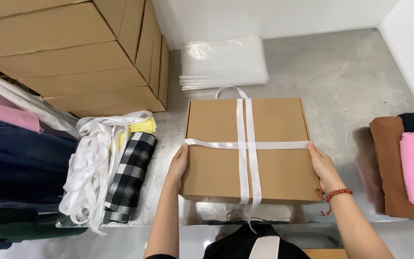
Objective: The person ties a white ribbon around a cardboard box, forms a bow, writes on a yellow sticky note with a pencil, and places the note on the box. The person then moves the box aside and picks up a plastic bag.
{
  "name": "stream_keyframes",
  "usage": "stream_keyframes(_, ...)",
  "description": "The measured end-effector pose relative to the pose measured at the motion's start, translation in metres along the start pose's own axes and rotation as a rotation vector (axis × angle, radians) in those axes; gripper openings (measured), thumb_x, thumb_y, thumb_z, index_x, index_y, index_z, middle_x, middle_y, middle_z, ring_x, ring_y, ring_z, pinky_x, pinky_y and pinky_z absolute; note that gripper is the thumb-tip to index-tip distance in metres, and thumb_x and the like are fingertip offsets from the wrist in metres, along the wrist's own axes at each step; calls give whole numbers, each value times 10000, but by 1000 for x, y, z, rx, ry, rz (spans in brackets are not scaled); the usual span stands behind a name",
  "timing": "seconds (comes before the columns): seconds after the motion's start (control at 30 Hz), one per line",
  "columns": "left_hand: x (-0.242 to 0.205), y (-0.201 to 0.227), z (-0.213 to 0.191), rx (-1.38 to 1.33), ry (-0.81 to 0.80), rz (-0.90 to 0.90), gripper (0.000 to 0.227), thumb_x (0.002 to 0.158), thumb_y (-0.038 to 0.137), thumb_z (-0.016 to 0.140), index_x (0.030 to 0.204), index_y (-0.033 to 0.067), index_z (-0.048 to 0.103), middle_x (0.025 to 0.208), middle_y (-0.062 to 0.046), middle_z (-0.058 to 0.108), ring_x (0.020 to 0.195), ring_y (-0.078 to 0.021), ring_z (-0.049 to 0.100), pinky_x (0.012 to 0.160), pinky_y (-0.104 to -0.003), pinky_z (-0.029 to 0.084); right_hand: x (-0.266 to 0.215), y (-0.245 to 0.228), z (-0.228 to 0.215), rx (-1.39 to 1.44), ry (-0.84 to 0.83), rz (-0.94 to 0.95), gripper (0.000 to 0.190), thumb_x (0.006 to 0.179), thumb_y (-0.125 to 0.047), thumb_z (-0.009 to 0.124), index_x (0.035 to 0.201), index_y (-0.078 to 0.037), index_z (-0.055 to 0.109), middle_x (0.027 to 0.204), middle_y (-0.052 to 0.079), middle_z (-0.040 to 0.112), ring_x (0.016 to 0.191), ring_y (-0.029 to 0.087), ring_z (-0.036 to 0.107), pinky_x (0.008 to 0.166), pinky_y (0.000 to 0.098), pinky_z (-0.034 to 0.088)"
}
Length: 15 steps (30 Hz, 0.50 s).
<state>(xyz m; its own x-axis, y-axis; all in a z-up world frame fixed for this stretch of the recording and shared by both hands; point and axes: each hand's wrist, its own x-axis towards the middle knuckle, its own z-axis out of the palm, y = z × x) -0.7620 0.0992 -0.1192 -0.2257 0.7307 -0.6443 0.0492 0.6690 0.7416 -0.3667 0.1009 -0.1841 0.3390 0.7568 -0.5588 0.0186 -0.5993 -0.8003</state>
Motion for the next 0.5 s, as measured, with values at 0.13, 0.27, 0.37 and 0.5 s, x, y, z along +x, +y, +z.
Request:
stream_keyframes(0.13, -21, 15, 8, 28, -24, 85, 687, 1093, 573, 431, 1678, 216, 380, 1758, -124, 315, 1635, -350, 235, 1301, -548, 265, -70, -60, 21, -104, -28, -8, 678, 1155, -521, 403, 1632, -40, 430, 1636, 266, 436, 1455, 434, 459, 1068, 668, 459)
stream_keyframes(0.27, -13, 6, 7, 32, -46, 147, 692, 1112, 509, 402, 1707, 178, 278, 1782, -153, 227, 1651, -377, 150, 1321, -575, 186, -68, -62, 20, -175, -118, -103, 662, 1171, -450, 186, 1688, -41, 241, 1756, 226, 204, 1605, 440, 168, 1259, 659, 185)
stream_keyframes(0.37, 0, -7, 5, 62, -41, 177, 700, 1104, 526, 397, 1715, 216, 253, 1781, -158, 232, 1643, -414, 150, 1314, -589, 195, -59, -51, 14, -210, -140, -179, 637, 1172, -402, 132, 1707, -58, 172, 1775, 231, 119, 1627, 444, 66, 1300, 633, 60)
stream_keyframes(0.5, 67, -61, -3, 253, 80, 237, 671, 1092, 547, 497, 1710, 353, 320, 1753, -67, 334, 1611, -416, 207, 1301, -550, 231, -39, -25, 14, -227, -57, -242, 570, 1170, -326, 204, 1729, -210, 199, 1778, 202, 164, 1629, 413, 108, 1316, 598, 93)
